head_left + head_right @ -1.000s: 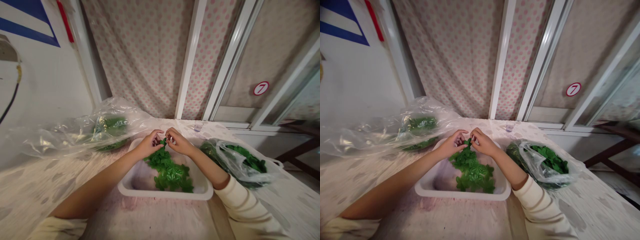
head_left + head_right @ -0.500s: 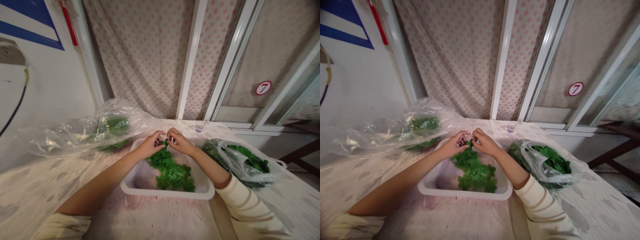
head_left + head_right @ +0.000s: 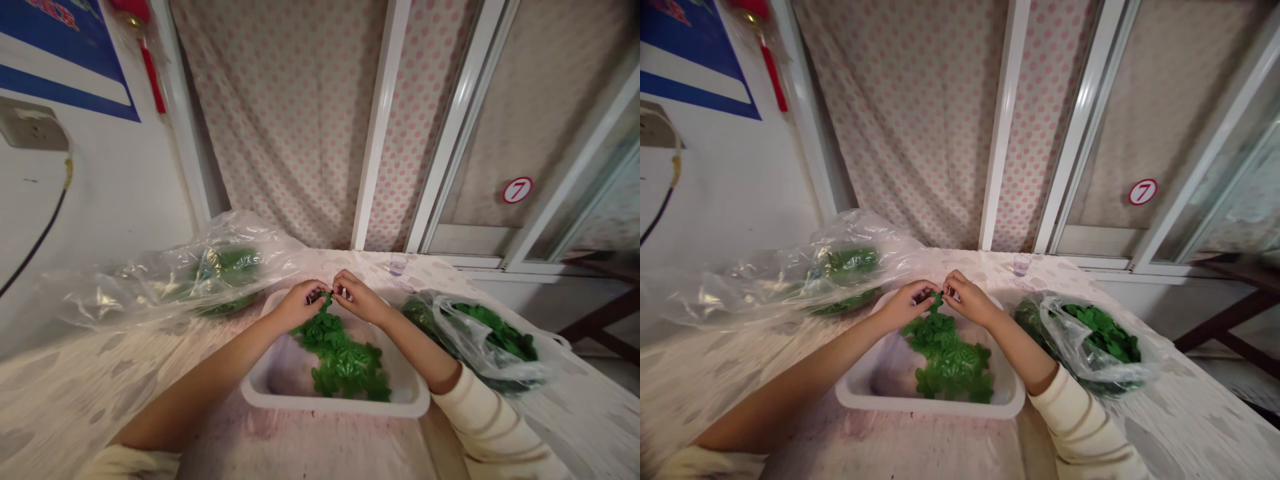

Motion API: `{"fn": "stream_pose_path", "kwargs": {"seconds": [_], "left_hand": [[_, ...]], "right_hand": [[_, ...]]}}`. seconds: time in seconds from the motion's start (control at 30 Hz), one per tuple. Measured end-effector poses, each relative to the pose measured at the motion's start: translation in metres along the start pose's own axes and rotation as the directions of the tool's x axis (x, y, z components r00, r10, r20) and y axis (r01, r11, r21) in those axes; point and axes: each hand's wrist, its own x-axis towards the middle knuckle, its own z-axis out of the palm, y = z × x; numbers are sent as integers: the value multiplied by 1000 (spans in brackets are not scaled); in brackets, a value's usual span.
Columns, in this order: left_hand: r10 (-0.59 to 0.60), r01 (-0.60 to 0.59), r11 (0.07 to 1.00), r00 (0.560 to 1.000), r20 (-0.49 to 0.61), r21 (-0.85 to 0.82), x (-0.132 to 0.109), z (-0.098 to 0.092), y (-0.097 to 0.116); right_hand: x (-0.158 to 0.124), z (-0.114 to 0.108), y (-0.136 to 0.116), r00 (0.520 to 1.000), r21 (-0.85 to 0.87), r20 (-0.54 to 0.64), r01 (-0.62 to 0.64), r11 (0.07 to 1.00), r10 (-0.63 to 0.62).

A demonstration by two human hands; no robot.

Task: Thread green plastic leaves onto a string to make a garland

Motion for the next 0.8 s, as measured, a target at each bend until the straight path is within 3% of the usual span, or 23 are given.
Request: {"fn": "stream_pose_path", "kwargs": {"seconds": [0.8], "left_hand": [[47,-47,998,999,6,34,0,0,-2]], "right_hand": [[0,0,1,1000,-8,1,-1,1000,1]]}}
